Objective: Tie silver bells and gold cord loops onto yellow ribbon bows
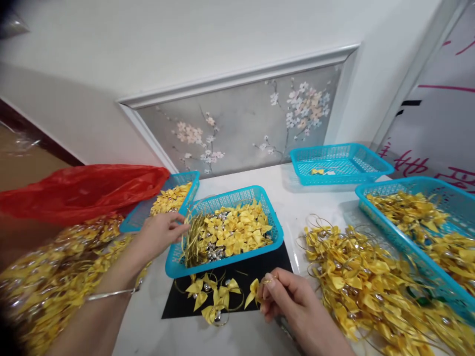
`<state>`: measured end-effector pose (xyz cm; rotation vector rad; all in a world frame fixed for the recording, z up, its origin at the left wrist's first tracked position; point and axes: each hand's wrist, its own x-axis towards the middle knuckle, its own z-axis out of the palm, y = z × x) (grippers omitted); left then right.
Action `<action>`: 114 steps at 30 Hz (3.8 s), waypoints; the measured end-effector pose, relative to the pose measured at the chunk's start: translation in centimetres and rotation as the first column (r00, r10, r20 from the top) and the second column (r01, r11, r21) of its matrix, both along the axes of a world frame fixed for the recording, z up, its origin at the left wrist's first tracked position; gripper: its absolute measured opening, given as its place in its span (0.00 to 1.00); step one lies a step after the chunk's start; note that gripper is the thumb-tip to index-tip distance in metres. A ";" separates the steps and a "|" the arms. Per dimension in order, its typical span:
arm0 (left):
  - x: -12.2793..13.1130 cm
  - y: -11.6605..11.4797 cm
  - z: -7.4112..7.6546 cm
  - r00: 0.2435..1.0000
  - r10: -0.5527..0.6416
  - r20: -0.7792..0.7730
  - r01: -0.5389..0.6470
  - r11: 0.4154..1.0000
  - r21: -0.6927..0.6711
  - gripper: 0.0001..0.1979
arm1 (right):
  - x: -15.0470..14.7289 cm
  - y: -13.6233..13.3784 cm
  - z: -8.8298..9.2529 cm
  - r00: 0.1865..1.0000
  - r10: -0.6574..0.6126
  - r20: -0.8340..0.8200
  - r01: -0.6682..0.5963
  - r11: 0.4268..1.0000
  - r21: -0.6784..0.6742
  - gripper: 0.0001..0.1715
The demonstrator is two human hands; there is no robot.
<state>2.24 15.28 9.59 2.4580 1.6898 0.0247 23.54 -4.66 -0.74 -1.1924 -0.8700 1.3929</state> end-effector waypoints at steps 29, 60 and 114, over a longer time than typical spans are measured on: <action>15.2 6.3 -5.6 0.891 -0.438 -0.119 0.444 0.896 0.031 0.16 | -0.4 1.3 -1.6 0.994 -0.046 -0.098 0.048 0.999 0.020 0.33; 8.4 0.8 0.4 0.893 -0.393 -0.221 0.415 0.908 0.062 0.12 | -0.3 0.8 -1.2 0.999 0.035 -0.042 -0.034 0.999 0.016 0.32; 17.3 3.7 -6.2 0.874 -0.366 0.319 0.452 0.855 -0.256 0.16 | 0.0 1.3 -0.6 0.998 -0.054 -0.022 0.054 0.999 -0.002 0.31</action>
